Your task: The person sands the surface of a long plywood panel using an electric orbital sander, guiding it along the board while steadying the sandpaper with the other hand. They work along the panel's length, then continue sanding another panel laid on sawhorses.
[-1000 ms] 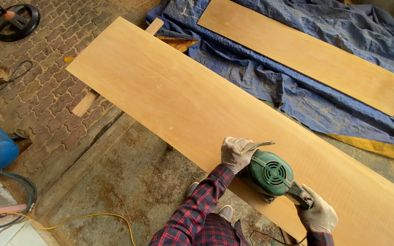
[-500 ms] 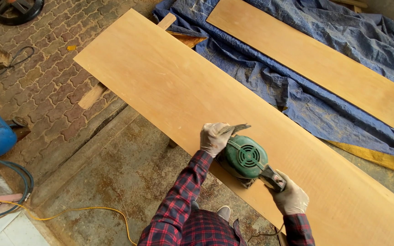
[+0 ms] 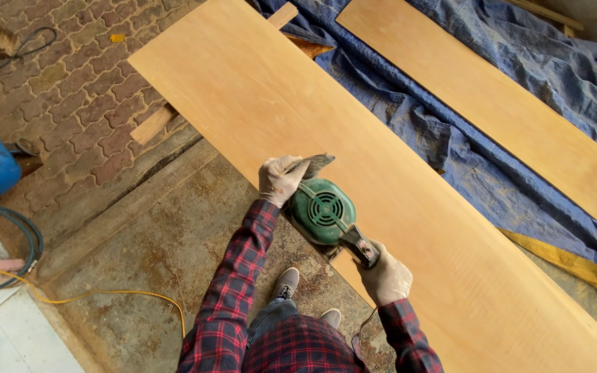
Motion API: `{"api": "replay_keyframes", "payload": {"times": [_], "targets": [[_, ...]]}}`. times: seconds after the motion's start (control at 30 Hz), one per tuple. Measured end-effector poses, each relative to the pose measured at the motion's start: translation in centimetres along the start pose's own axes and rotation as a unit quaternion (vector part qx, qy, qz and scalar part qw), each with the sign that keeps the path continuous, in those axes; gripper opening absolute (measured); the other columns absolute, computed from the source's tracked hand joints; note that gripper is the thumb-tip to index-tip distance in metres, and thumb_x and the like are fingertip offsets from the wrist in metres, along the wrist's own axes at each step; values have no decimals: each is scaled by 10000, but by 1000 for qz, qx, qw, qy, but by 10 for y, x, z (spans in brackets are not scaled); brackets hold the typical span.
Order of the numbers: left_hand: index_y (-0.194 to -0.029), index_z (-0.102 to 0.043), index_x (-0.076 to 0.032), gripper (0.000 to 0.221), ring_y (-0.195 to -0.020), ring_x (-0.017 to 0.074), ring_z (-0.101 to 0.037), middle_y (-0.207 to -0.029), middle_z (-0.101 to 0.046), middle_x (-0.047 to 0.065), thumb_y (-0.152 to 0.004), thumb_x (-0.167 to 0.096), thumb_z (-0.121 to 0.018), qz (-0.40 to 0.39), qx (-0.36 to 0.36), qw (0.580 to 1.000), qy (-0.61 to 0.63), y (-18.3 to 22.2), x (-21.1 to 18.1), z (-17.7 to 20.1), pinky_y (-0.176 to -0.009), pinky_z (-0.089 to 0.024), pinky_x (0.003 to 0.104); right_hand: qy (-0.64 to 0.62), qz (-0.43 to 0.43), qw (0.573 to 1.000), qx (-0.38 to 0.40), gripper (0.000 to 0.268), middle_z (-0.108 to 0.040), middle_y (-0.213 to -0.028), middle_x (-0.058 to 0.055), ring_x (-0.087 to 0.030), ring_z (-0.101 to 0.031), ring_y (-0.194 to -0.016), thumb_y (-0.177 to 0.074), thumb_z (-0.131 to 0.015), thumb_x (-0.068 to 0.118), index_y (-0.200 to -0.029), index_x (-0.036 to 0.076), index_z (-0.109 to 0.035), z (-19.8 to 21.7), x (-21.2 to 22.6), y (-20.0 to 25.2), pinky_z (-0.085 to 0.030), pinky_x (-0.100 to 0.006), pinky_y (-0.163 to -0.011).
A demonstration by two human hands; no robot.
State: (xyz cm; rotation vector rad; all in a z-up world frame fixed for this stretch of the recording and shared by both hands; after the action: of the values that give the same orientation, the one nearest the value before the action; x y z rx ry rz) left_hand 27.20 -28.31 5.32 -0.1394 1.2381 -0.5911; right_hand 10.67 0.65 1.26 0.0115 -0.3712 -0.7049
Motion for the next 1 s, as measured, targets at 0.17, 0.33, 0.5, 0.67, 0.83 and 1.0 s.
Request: {"api": "replay_keyframes", "payload": {"times": [0.17, 0.33, 0.5, 0.67, 0.83, 1.0], "targets": [[-925, -784, -55, 175, -765, 219, -790, -869, -796, 121, -883, -222, -815, 38, -42, 998, 4, -18, 31, 37, -662, -603, 316, -4, 41, 999, -28, 434, -770, -822, -96, -304, -747, -728, -791, -797, 374, -1192, 239, -701, -2, 42, -32, -574, -428, -639], [-945, -775, -38, 179, -773, 227, -782, -881, -788, 140, -888, -201, -822, 47, -70, 996, -34, -31, 44, 61, -681, -592, 325, -3, 54, 999, -11, 443, -770, -825, -93, -298, -749, -732, -786, -797, 352, -1201, 239, -691, -5, 69, -47, -578, -421, -647], [-946, -773, -38, 182, -768, 230, -779, -881, -785, 146, -885, -202, -821, 29, -64, 997, -43, -32, 47, 60, -677, -599, 325, 4, 53, 999, -3, 444, -775, -841, -81, -285, -751, -722, -792, -801, 353, -1207, 239, -690, -7, 71, -46, -584, -412, -645], [-946, -771, -39, 182, -775, 223, -780, -884, -791, 133, -888, -205, -820, 37, -56, 997, -30, -29, 41, 54, -678, -602, 326, 14, 53, 998, -5, 455, -777, -834, -78, -278, -753, -720, -781, -805, 338, -1210, 238, -693, -4, 63, -47, -587, -406, -643], [-955, -781, -50, 178, -773, 216, -780, -884, -797, 118, -888, -212, -816, 38, -46, 998, -38, -25, 45, 47, -680, -607, 320, 18, 50, 999, 0, 448, -779, -832, -73, -265, -756, -702, -796, -798, 341, -1218, 235, -691, -7, 53, -45, -591, -395, -638], [-948, -783, -52, 181, -754, 221, -773, -868, -797, 114, -894, -222, -811, 46, -41, 997, -44, -18, 41, 42, -665, -597, 334, 8, 62, 998, -7, 455, -782, -836, -76, -263, -758, -687, -800, -793, 353, -1223, 223, -688, -5, 47, -38, -593, -390, -625]]}}
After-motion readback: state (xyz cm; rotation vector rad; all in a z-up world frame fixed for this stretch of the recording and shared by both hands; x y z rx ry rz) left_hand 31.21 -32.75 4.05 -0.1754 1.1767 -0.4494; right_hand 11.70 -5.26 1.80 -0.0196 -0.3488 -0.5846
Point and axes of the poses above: each hand's wrist, its own y-axis away from the middle knuckle, its own z-axis out of the back of the hand, x = y × z, the point moved 10 cm from there along -y, towards the middle knuckle
